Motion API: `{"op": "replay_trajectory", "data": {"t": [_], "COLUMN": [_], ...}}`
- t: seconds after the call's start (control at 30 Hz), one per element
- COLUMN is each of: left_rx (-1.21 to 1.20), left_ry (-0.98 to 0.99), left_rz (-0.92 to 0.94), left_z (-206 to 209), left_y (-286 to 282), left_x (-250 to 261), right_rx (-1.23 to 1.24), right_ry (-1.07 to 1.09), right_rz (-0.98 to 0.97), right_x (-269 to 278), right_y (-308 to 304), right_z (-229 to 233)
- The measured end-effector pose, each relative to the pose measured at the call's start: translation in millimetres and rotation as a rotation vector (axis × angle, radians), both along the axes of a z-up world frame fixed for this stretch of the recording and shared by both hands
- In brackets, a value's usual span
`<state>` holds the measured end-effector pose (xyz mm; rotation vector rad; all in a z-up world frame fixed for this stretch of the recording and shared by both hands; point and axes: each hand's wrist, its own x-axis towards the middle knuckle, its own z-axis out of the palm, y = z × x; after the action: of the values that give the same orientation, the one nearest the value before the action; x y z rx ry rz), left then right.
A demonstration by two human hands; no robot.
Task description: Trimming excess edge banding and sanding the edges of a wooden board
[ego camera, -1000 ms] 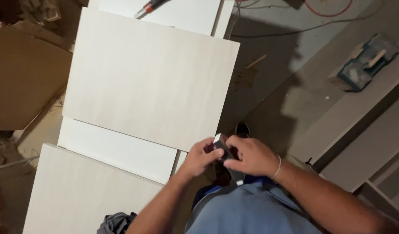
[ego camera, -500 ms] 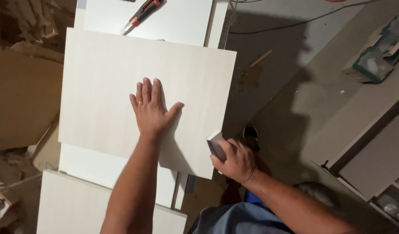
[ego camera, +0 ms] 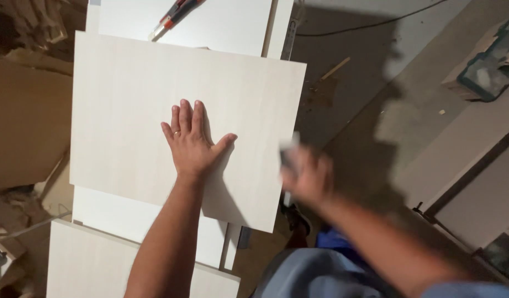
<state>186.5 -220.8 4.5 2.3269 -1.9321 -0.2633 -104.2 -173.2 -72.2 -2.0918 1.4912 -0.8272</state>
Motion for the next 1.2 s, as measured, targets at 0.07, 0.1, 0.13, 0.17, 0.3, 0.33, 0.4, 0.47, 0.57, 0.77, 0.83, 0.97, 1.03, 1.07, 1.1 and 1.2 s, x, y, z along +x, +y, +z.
{"op": "replay_trajectory", "data": {"t": [0.07,0.1,0.13,0.17,0.3,0.33,0.4,0.47,0.57,0.77,0.83,0.97,1.03,1.07,1.1,1.2], "left_rx": [-0.007,-0.015,-0.016,0.014,0.048,0.047,0.046,0.061,0.104,0.115,0.110,0.149,0.164,0.124,0.092,0.128], "left_ry": [-0.005,-0.016,-0.019,-0.009,0.012,0.011,-0.007,0.001,-0.016,-0.039,-0.045,-0.048,-0.054,-0.053,-0.046,-0.052], "left_rz": [-0.007,-0.016,-0.004,0.008,0.012,0.015,0.005,0.009,0.024,0.042,0.031,0.038,0.035,0.018,0.008,0.046], "left_z": [-2,-1,1,2,3,4,3,7,12,8,9,16,18,19,19,16], "left_y": [0,1,3,2,1,1,1,1,3,2,4,1,0,0,4,3], "left_x": [0,1,2,0,-1,0,-1,-1,-4,0,-1,-4,-4,-4,-5,-6], "right_rx": [-0.091,-0.184,-0.185,-0.218,-0.223,-0.224,0.000,-0.004,0.027,-0.092,-0.163,0.115,-0.101,-0.145,-0.181,-0.208], "right_ry": [0.024,0.039,0.035,0.014,0.172,0.171,0.285,0.283,0.244,0.152,0.103,-0.060,-0.270,-0.294,-0.312,-0.501], "right_rz": [0.099,0.195,0.207,0.191,-0.075,-0.072,-0.338,-0.331,-0.273,0.018,0.050,-0.217,-0.273,-0.281,-0.282,-0.217], "right_x": [2,3,4,5,13,13,13,12,14,24,23,17,9,5,-2,12], "right_y": [77,115,110,103,-24,-68,-157,-175,-106,126,121,-30,-118,-156,-192,-166], "right_z": [8,12,14,15,23,29,42,49,42,22,19,3,3,-4,-12,-7]}}
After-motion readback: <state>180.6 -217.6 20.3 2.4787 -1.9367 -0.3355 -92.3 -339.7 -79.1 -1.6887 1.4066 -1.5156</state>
